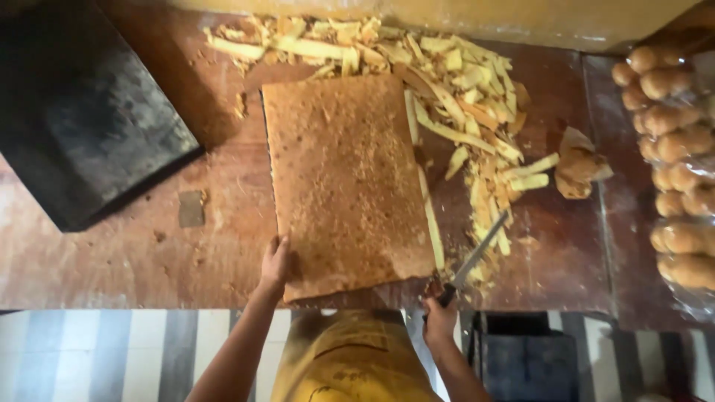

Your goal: The recorder uses a knife to trim the edges and cut a large rectangular cake into portions on a workbench in a bakery.

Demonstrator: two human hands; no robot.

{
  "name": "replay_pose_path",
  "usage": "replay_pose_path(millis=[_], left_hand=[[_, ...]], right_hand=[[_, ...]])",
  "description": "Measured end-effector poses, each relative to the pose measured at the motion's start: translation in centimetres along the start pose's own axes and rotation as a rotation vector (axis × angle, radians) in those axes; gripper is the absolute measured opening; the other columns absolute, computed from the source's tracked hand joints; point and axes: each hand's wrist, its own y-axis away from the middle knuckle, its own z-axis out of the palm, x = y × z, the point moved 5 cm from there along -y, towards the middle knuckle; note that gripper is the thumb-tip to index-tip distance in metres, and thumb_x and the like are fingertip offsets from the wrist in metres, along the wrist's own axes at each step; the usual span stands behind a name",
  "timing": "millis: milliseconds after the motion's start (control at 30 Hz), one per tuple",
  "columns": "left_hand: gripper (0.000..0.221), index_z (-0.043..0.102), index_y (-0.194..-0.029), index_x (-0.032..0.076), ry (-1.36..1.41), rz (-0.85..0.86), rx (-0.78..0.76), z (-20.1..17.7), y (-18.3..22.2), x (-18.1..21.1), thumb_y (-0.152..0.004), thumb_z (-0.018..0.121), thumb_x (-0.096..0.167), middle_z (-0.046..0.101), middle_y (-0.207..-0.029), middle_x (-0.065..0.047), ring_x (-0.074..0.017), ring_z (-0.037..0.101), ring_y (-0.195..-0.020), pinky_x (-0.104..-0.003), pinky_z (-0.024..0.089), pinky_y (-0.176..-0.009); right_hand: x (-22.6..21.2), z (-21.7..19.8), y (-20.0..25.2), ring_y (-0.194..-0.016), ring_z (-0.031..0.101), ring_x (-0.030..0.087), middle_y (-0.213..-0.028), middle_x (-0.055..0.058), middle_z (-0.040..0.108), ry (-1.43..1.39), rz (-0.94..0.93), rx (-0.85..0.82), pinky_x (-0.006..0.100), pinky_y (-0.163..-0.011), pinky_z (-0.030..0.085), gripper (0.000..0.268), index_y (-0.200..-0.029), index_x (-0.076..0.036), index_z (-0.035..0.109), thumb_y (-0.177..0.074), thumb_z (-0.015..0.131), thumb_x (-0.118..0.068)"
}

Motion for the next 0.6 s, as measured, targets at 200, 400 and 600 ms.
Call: replay_pose_path(millis=[200, 400, 600], left_hand=[[0.062, 0.046, -0.150, 0.005, 0.040, -0.009, -0.035, 2.3, -6.7, 7.3, -0.097, 0.060, 0.034, 0.056, -0.147, -0.011, -0.0227, 0.052, -0.132, -0.035, 0.044, -0.105], [0.060, 0.050, -0.147, 0.010, -0.050, -0.049, 0.015, 5.1, -16.4, 13.9, -0.094, 0.066, 0.034, 0.064, -0.127, -0.010, -0.0194, 0.062, -0.105, -0.033, 0.055, -0.078], [0.056, 0.052, -0.142, 0.007, -0.134, 0.088, 0.038, 7.5, -29.3, 19.2, -0.093, 0.069, 0.029, 0.065, -0.115, -0.012, -0.0190, 0.062, -0.085, -0.036, 0.053, -0.064]], right_hand=[[6.6, -0.2, -1.2, -0.058, 0.053, 0.017, -0.077, 0.004, 0.055, 0.057, 0.124, 0.218, 0.033, -0.049, 0.043, 0.034, -0.105, -0.008, 0.055, -0.077, 0.067, 0.008], [7.1, -0.3, -0.6, -0.067, 0.065, 0.015, -0.089, 0.004, 0.065, -0.032, 0.187, 0.324, 0.031, -0.060, 0.055, 0.044, -0.116, -0.006, 0.060, -0.075, 0.064, 0.011], [8.9, -2.4, 0.3, -0.059, 0.061, 0.015, -0.088, 0.000, 0.063, -0.297, 0.262, 0.189, 0.033, -0.057, 0.056, 0.053, -0.113, -0.021, 0.058, -0.071, 0.064, 0.011]])
